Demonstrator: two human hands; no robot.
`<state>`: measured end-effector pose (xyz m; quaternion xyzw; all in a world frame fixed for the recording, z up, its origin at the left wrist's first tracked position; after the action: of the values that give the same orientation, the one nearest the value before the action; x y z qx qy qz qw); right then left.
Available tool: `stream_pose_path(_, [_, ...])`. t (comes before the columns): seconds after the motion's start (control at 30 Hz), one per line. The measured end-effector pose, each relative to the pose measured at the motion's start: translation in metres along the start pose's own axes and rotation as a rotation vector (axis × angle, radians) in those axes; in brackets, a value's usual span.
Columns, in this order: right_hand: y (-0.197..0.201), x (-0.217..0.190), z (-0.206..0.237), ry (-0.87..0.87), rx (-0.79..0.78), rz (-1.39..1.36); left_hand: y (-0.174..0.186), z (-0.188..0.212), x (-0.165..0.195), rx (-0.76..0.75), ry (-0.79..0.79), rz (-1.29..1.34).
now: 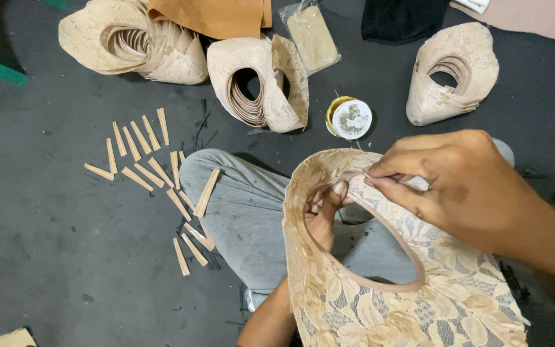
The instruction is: The person sits on the floor and folds and presses the edge of a lace shoe upper, applying glue from a small container and using a flat wooden tool to press the folded edge. They work on one upper at a time and set completed pieces with a stack of similar uppers.
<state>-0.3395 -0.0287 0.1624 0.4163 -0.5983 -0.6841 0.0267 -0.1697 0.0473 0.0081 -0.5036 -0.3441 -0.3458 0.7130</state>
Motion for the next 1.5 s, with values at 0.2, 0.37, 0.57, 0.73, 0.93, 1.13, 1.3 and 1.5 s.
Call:
stream_pose_path(0.2, [0.004, 0.000, 0.003, -0.052, -0.048, -0.009, 0.007, -0.005, -0.023, 0.062, -0.031, 0.094])
stream_pose_path(0.37, [0.005, 0.000, 0.002, 0.028, 0.044, 0.009, 0.012, -0.007, -0.029, 0.090, -0.056, 0.033])
stream_pose_path(0.57, [-0.002, 0.003, 0.001, -0.041, -0.047, -0.014, 0.003, -0.005, -0.015, -0.021, -0.036, 0.078])
stream_pose_path(0.73, [-0.002, 0.002, -0.002, -0.008, -0.035, -0.039, -0.005, 0.000, 0.001, 0.027, -0.095, 0.126])
stream_pose_path(0.93, [-0.001, 0.002, -0.010, 0.043, -0.002, 0.009, -0.010, -0.001, 0.008, 0.038, -0.143, 0.059])
stream_pose_path(1.13, [-0.003, 0.006, -0.016, 0.025, -0.040, -0.018, -0.009, 0.006, 0.018, 0.051, -0.078, -0.238])
stream_pose_path(1.3, [-0.009, 0.004, -0.018, 0.028, -0.082, -0.041, -0.010, 0.005, 0.025, -0.042, -0.065, -0.251])
stream_pose_path(1.5, [-0.011, 0.007, -0.017, 0.024, -0.129, -0.068, -0.012, 0.005, 0.017, 0.007, -0.009, -0.336])
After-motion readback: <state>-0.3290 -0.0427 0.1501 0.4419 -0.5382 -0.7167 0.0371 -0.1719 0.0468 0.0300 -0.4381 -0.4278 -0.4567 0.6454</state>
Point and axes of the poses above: each hand's wrist, its own z-axis away from the middle knuckle, its own y-axis out of the back of the hand, x = y × z, the point moved 2 cm from there along -z, towards the middle knuckle, and after that the axes turned 7 degrees about z, right-handed, at the moved point
